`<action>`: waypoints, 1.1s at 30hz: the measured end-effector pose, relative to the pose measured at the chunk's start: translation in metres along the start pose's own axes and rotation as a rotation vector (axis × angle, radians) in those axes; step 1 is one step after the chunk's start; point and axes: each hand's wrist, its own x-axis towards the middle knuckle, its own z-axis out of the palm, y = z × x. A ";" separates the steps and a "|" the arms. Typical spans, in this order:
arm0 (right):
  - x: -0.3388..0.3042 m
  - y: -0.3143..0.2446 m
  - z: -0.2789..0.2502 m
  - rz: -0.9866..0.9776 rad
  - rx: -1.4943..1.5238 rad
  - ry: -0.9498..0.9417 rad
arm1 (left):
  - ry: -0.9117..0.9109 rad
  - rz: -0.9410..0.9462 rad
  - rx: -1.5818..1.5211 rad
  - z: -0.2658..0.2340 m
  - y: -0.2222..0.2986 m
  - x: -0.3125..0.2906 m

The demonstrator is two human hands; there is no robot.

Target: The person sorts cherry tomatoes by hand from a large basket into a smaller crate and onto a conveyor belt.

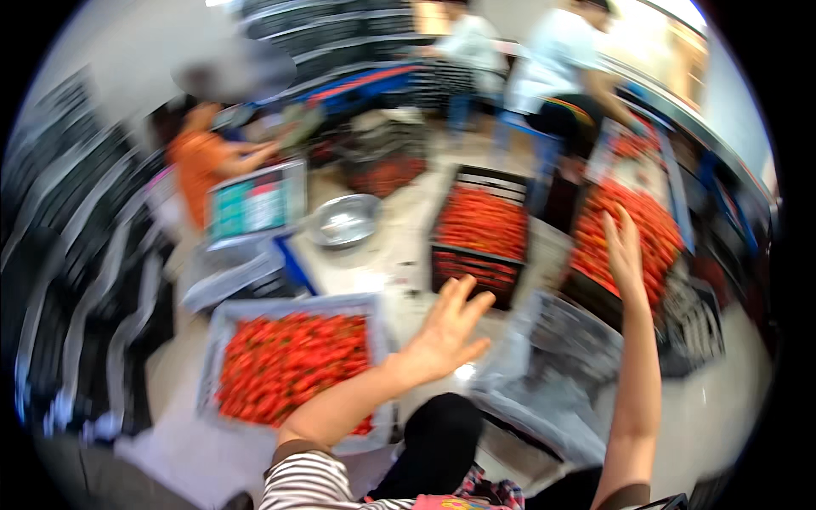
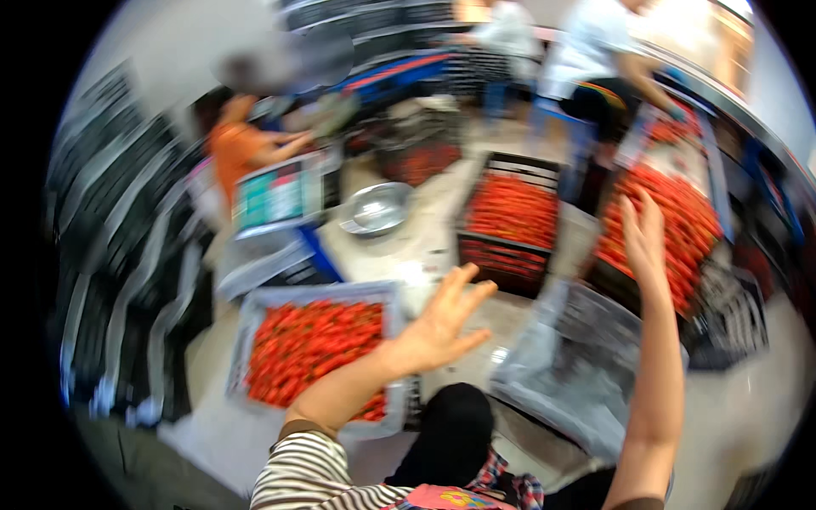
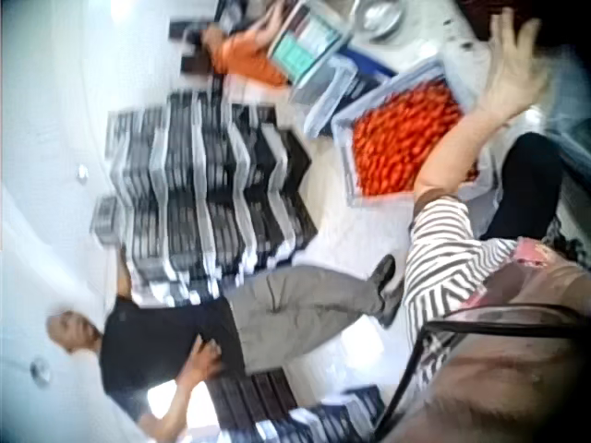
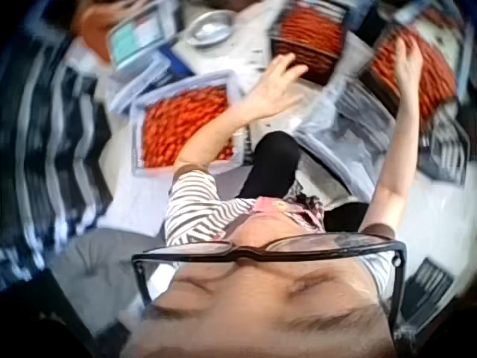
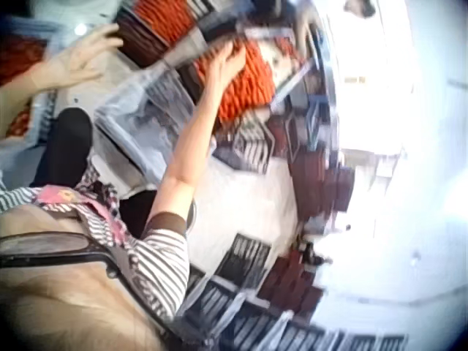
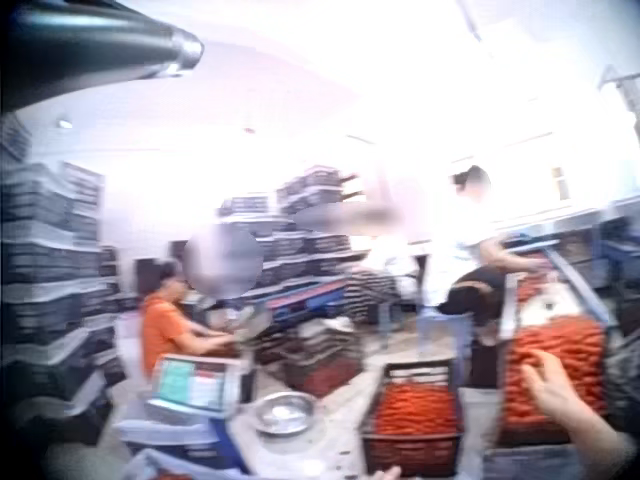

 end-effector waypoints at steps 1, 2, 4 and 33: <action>0.012 0.003 -0.017 0.090 -0.020 0.033 | 0.008 0.099 -0.038 0.015 -0.002 0.024; 0.024 0.021 -0.022 0.260 -0.003 -0.011 | 0.012 0.137 -0.063 0.021 -0.001 0.048; 0.057 0.084 -0.022 0.251 -0.115 0.137 | 0.040 0.165 -0.135 0.048 0.002 0.106; 0.093 0.158 0.016 0.619 0.827 0.028 | -0.069 -0.307 -1.519 0.246 0.037 0.355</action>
